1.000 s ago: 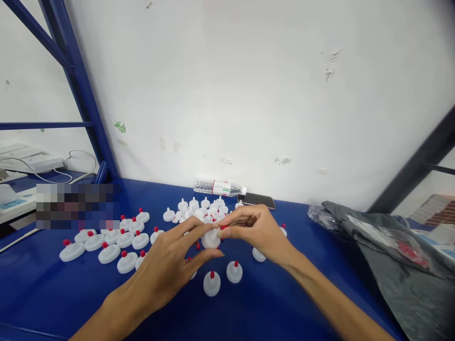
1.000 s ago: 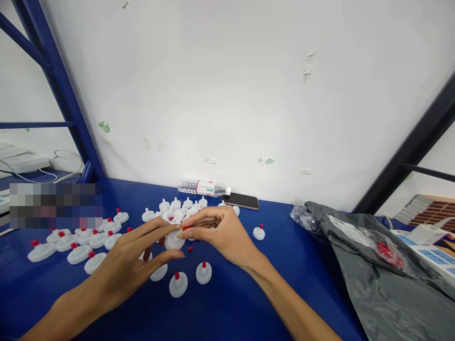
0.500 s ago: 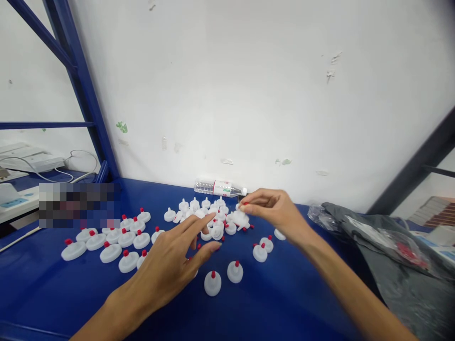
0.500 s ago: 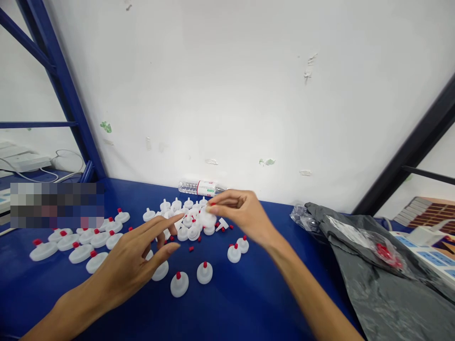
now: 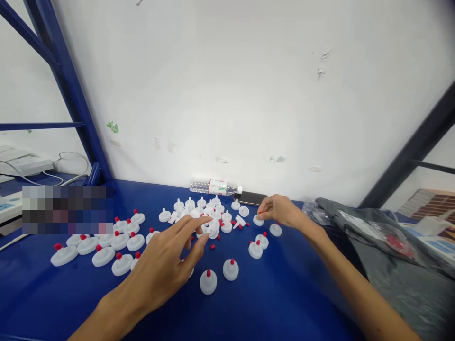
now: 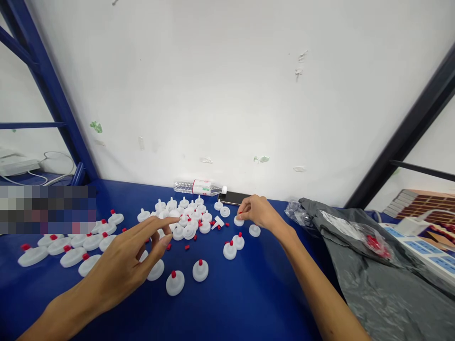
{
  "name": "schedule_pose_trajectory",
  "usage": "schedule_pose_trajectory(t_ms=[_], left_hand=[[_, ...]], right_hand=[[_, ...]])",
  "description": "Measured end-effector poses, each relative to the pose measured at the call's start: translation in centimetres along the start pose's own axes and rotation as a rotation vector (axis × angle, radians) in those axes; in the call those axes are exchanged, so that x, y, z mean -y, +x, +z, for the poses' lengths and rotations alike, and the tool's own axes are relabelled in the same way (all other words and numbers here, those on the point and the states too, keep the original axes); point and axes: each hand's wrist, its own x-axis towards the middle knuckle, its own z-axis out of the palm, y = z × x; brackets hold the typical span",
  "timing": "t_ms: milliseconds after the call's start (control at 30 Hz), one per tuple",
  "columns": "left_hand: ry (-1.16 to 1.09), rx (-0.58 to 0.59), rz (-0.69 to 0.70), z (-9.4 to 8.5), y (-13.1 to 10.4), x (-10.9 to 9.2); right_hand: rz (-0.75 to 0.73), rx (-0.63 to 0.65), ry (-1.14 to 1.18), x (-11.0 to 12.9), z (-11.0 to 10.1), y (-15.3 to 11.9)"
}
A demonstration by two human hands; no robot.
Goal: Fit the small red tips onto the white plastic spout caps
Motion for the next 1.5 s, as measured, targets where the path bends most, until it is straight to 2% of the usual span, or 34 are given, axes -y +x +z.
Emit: schedule_pose_trajectory(t_ms=[133,267,367,467,567,633,700,767,867,933,1033,1067,1133,1200,1233,1333,1500], left_hand=[[-0.009,0.012,0.019,0.1,-0.1,0.2],[0.009,0.039,0.029,0.1,-0.1,0.2],[0.022,0.053,0.040,0.0,0.0,0.1],[0.025,0.063,0.051,0.1,0.0,0.2],[0.031,0.069,0.045,0.2,0.0,0.4],[0.037,0.047,0.052,0.4,-0.1,0.6],[0.051,0.023,0.060,0.5,-0.2,0.6],[0.073,0.023,0.072,0.6,-0.3,0.7],[0.106,0.034,0.137,0.8,-0.5,0.7],[0.122,-0.013,0.226,0.8,-0.5,0.7],[0.093,-0.082,0.273,0.7,-0.6,0.8],[0.081,-0.087,0.251,0.6,-0.5,0.9],[0.088,-0.078,0.165,0.5,-0.5,0.9],[0.116,-0.059,0.062,0.4,-0.4,0.9],[0.125,-0.046,0.010,0.4,-0.3,0.9],[0.133,-0.022,-0.080,0.5,-0.3,0.8],[0.128,0.005,-0.073,0.7,-0.5,0.7]], right_hand=[[-0.018,-0.022,-0.067,0.7,0.1,-0.4],[-0.194,-0.119,-0.239,1.6,1.4,-0.4],[-0.302,-0.091,-0.404,1.8,2.5,-0.3],[-0.300,-0.092,-0.449,1.8,3.0,-0.2],[-0.272,-0.135,-0.434,2.3,2.4,-0.4],[-0.257,-0.180,-0.319,3.2,1.8,-0.8],[-0.268,-0.204,-0.099,4.6,1.4,-1.5],[-0.302,-0.174,0.124,6.5,1.4,-2.5],[-0.342,-0.023,0.297,9.6,2.3,-4.2],[-0.390,0.093,0.383,11.1,3.0,-5.1],[-0.422,0.210,0.442,11.9,3.2,-5.6],[-0.412,0.203,0.419,11.7,3.1,-5.5],[-0.375,0.105,0.277,10.8,2.5,-5.0],[-0.317,0.008,0.034,9.6,2.1,-4.4],[-0.280,0.004,-0.090,9.0,1.9,-4.2],[-0.160,0.100,-0.349,7.7,1.8,-3.9],[-0.107,0.219,-0.419,7.6,1.6,-4.0]])
